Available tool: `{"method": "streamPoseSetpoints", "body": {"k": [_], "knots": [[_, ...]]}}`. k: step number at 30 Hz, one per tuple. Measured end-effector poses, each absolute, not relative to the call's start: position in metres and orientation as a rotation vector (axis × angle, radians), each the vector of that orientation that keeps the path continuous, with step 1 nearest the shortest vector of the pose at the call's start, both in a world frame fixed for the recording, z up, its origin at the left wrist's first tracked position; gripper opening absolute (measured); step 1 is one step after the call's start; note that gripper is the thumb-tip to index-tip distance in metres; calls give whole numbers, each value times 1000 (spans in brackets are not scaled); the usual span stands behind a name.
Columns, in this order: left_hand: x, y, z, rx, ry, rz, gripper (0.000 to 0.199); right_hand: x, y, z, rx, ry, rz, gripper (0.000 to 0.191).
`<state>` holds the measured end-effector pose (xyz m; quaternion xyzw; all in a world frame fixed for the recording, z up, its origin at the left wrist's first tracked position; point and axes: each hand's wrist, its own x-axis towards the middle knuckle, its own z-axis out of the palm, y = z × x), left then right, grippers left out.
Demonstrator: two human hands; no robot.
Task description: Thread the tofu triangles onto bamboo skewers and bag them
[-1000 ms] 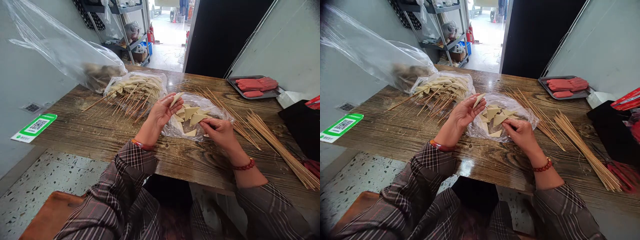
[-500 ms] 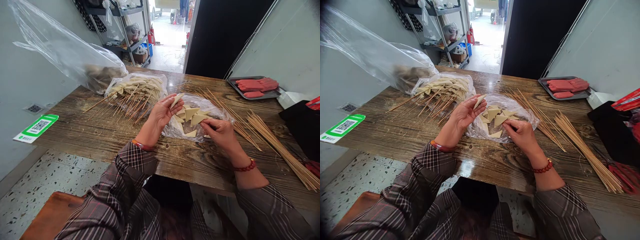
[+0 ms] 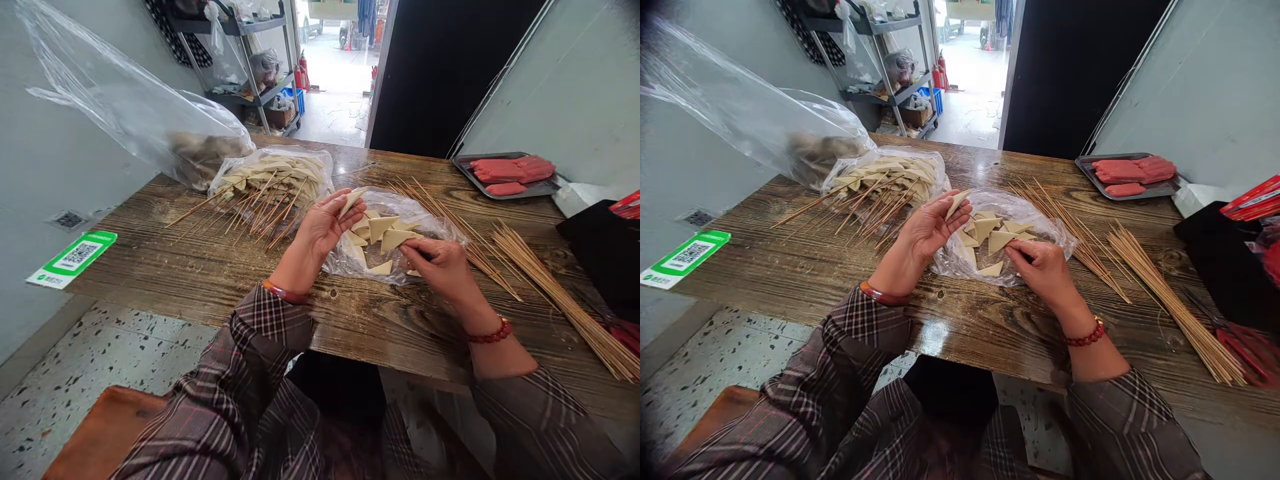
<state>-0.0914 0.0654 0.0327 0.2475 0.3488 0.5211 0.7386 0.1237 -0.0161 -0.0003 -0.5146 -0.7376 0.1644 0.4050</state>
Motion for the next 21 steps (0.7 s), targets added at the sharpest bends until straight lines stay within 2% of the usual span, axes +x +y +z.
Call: {"method": "streamPoseSetpoints", "body": {"k": [21], "knots": [[-86,62,30,652,789,1211,28,124,-17,0,-1334,-1849,445,21]]}}
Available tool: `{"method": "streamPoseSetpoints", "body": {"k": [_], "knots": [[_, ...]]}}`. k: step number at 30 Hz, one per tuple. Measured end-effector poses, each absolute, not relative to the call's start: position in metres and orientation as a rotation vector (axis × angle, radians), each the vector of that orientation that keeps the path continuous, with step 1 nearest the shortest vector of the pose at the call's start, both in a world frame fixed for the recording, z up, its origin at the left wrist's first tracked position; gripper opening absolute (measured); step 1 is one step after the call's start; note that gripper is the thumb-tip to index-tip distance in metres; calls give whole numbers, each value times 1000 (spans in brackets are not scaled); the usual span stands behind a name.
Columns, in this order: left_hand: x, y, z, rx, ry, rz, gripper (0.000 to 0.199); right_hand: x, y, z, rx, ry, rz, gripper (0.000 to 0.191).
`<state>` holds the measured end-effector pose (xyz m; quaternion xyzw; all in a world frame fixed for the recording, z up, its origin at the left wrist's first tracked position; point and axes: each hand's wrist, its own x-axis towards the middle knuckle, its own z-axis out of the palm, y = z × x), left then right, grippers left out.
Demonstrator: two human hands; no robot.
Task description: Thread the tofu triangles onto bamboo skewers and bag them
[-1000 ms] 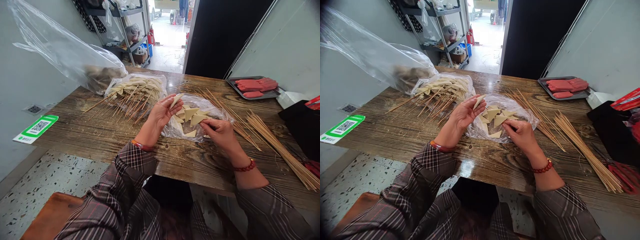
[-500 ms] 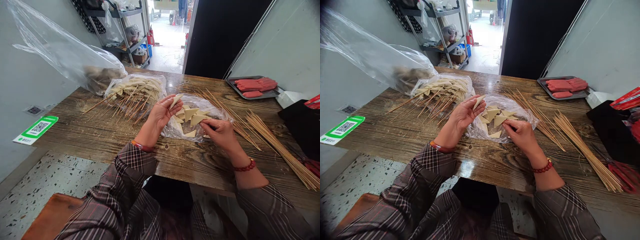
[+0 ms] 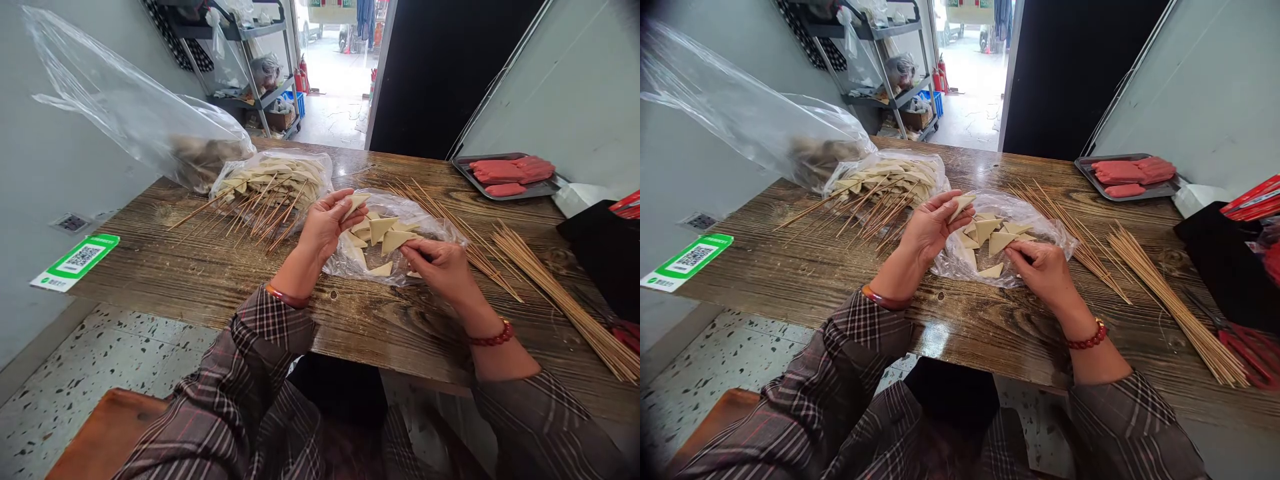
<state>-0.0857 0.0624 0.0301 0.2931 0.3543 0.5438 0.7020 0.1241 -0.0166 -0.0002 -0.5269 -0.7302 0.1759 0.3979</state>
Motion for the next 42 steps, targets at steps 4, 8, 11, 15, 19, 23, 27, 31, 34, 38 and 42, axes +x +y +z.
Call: {"method": "streamPoseSetpoints", "body": {"k": [4,8,11,15,19,23,27,31,34,38,42], "knots": [[-85,60,29,742,786,1240,28,124,-17,0,-1340,-1842,430,22],[-84,59,29,825,809,1258,29,123,-18,0,-1351,-1843,424,22],[-83,59,29,810,814,1267,30,122,-18,0,-1350,-1829,418,22],[-82,58,28,814,806,1265,31,120,-17,-1,-1329,-1814,404,22],[-80,56,27,833,801,1253,28,120,-16,-4,-1326,-1811,401,21],[-78,53,28,872,801,1259,25,121,-16,-9,-1338,-1803,405,21],[-80,54,29,855,789,1239,30,122,-15,-12,-1331,-1765,465,21],[-83,59,29,751,759,1183,20,122,-14,-13,-1333,-1724,497,22],[-84,60,26,711,715,1118,19,122,-15,-14,-1332,-1714,509,22],[-82,58,23,769,642,1107,19,121,-14,-16,-1341,-1726,499,22],[-80,55,22,825,616,1144,16,119,-14,-17,-1340,-1742,459,21]]}}
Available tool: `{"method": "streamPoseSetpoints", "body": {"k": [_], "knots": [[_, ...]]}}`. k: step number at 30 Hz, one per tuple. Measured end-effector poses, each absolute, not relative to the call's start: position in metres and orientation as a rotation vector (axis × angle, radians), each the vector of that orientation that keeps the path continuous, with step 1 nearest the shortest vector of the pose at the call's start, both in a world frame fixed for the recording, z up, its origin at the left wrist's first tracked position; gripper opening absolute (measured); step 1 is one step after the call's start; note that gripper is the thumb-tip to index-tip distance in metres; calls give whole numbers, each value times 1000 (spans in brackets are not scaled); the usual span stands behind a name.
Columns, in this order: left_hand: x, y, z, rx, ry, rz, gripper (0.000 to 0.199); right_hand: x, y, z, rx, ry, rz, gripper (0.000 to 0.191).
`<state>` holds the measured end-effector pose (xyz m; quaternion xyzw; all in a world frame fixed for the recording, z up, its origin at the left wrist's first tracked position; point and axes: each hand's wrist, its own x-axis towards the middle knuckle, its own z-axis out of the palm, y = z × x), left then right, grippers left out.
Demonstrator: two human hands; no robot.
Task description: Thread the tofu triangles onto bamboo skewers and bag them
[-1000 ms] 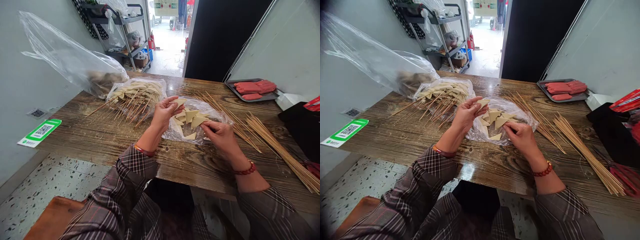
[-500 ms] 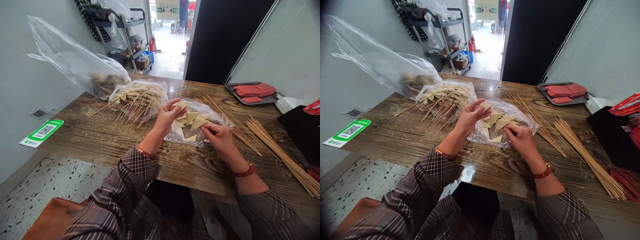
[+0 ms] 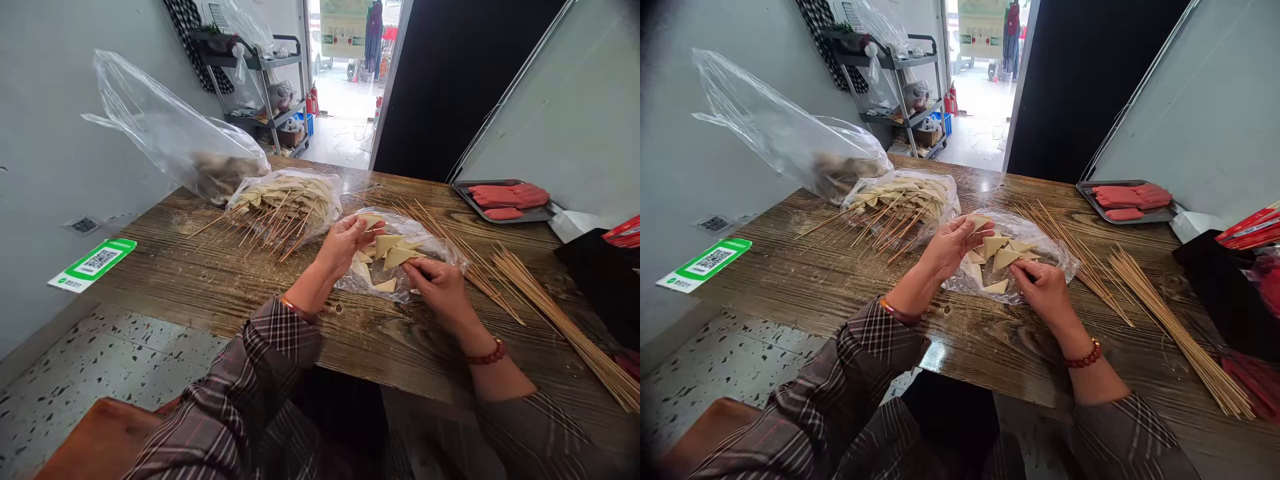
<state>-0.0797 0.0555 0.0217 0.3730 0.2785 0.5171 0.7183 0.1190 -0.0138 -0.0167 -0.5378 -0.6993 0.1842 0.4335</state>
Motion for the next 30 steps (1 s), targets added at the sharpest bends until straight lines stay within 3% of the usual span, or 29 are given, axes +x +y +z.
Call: {"method": "streamPoseSetpoints", "body": {"k": [30], "knots": [[-74,48,21,863,576,1118,27,115,-13,-14,-1344,-1728,435,25]]}}
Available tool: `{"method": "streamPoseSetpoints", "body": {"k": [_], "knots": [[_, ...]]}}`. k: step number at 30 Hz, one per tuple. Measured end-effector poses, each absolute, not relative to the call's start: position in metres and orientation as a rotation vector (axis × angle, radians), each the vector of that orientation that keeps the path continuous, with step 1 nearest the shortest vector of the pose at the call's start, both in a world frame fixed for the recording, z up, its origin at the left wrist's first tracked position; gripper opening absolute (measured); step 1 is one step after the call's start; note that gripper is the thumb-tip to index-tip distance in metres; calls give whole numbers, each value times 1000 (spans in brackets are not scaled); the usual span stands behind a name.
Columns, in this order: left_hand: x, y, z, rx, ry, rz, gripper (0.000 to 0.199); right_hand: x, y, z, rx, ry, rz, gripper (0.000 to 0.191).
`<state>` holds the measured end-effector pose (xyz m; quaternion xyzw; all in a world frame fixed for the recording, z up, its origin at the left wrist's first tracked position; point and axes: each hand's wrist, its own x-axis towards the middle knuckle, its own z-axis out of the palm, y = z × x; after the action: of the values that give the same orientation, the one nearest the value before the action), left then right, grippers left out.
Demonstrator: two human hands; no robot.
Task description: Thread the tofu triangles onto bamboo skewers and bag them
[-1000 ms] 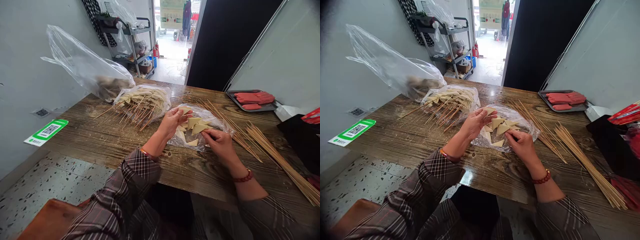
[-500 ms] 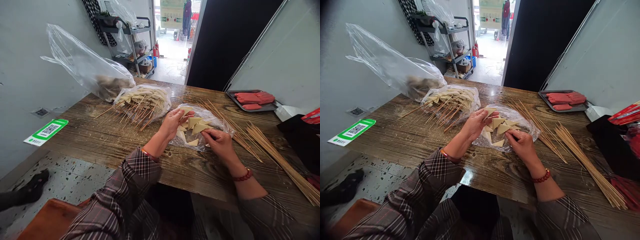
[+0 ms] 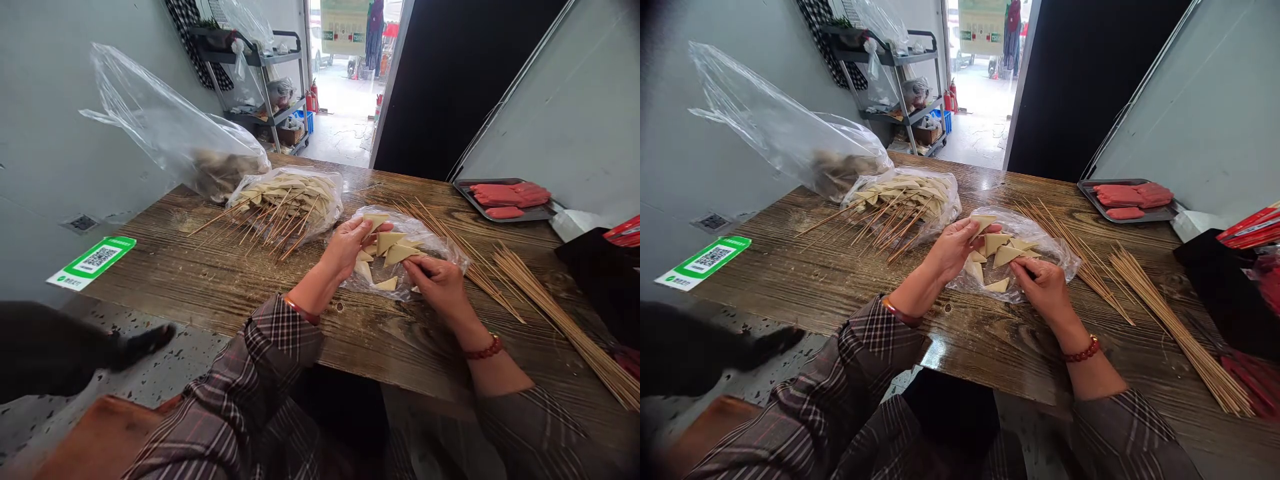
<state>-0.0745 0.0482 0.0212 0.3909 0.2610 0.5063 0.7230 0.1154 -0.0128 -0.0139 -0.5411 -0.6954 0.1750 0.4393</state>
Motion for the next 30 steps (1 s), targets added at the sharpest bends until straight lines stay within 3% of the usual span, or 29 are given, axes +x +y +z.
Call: {"method": "streamPoseSetpoints", "body": {"k": [17,30], "knots": [[-70,49,17,814,588,1080,21,110,-11,-13,-1348,-1645,698,29],[-72,50,23,717,593,1026,22,101,-10,-9,-1305,-1714,674,28]]}}
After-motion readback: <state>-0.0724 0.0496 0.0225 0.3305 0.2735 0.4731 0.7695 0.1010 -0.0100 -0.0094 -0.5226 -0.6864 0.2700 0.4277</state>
